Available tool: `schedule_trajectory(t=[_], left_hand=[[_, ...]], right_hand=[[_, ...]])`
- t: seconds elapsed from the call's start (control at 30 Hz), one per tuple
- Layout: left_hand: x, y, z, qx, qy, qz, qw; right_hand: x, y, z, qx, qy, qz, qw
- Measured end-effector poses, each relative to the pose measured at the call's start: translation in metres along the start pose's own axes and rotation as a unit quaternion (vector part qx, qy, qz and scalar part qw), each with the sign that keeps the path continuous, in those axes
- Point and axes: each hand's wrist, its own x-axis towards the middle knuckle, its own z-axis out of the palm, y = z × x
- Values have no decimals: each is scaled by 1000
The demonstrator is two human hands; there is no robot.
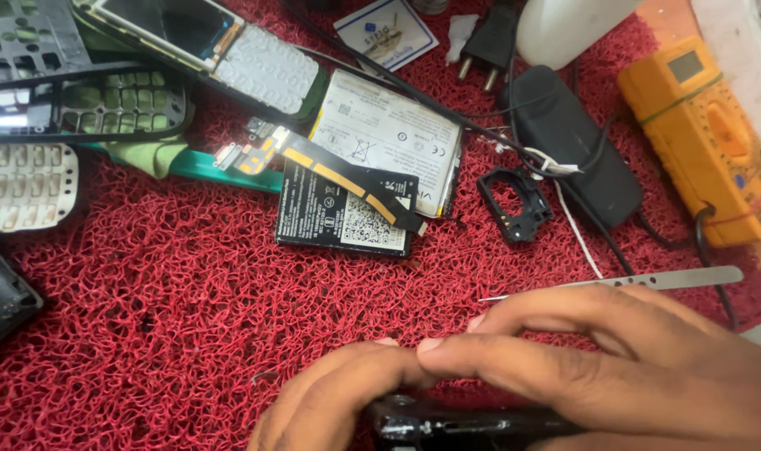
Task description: The person holds a disassembled smartphone and repeatedly connects and disconnects a power cable to test the device. They also use tweezers to adjust internal components and wipe the phone's surface.
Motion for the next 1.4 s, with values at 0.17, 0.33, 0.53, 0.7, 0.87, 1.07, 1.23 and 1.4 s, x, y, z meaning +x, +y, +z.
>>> schedule_trajectory(t=[0.17,0.33,0.53,0.7,0.87,1.07,1.23,1.4], left_hand=[[2,-4,0,-33,-27,-28,999],[3,-5,-7,-41,-61,0,997],[4,-6,-12,-71,-95,-27,993],[4,-5,-11,-57,-94,-57,992],[1,11,-5,60,-41,-49,996],[11,23,-6,43,-24,-1,999],[21,32,-20,41,-76,62,994],[33,33,-32,30,-139,83,986]], right_hand=[[-5,4,7,18,3,-1,1000],[-8,14,6,45,18,-54,997],[-1,6,2,20,86,-44,995],[4,19,9,24,-27,147,989],[-15,21,12,-55,52,128,989],[-10,20,9,-110,136,20,984],[-7,5,2,-111,171,-45,978],[-4,1,5,-134,192,-37,972]])
